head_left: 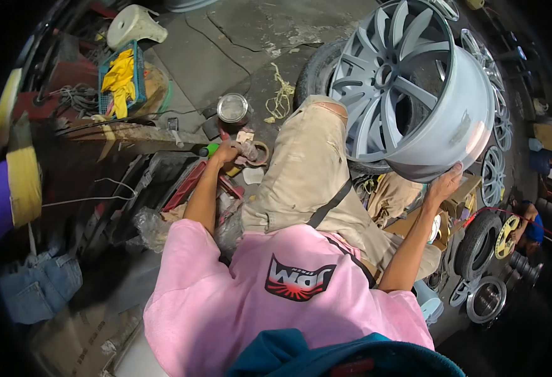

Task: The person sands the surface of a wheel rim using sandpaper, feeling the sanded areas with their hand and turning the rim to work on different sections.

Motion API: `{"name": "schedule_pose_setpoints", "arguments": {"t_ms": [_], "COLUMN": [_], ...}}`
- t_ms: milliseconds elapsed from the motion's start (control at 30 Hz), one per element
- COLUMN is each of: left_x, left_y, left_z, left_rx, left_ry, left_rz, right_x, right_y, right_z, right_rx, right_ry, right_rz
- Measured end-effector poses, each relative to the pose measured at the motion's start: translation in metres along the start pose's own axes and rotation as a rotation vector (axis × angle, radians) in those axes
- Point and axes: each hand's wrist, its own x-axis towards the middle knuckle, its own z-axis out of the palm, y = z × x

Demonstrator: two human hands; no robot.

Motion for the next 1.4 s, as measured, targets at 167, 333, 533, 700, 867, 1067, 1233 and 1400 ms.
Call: {"name": "schedule_pose_setpoints", "arguments": {"t_ms": [167, 333, 533, 700, 867, 1067, 1233, 1400], "left_x": [-0.020, -0.014, -0.011, 0.008, 0.011, 0.010, 0.045, 0.027], "left_y": [0.025, 0.028, 0.032, -0.006, -0.025, -0.002, 0.020, 0.032], "left_z": [-0.004, -0.011, 0.015, 0.067, 0.092, 0.068, 0.021, 0.024], "left_rx": [-0.589, -0.554, -0.671, 0.606, 0.581, 0.418, 0.436, 0.834], "left_ry": [-0.161, -0.027, 0.022, 0.162, 0.239, 0.579, 0.458, 0.233], "left_rz": [-0.139, -0.005, -0.028, -0.048, -0.077, 0.098, 0.002, -0.161], "right_x": [-0.003, -0.003, -0.002, -0.005, -0.001, -0.008, -0.007, -0.007], "right_y": [-0.004, 0.004, 0.010, 0.002, 0.007, -0.005, -0.005, -0.005], "right_z": [-0.005, -0.007, -0.009, -0.006, -0.010, -0.003, -0.006, -0.003], "right_rx": [0.003, -0.014, 0.033, 0.110, 0.046, 0.067, 0.013, 0.002], "right_ry": [-0.042, -0.079, -0.119, -0.096, -0.105, -0.087, -0.100, -0.059], "right_rz": [0.012, 0.032, 0.085, 0.064, 0.055, 0.075, 0.060, 0.086]}}
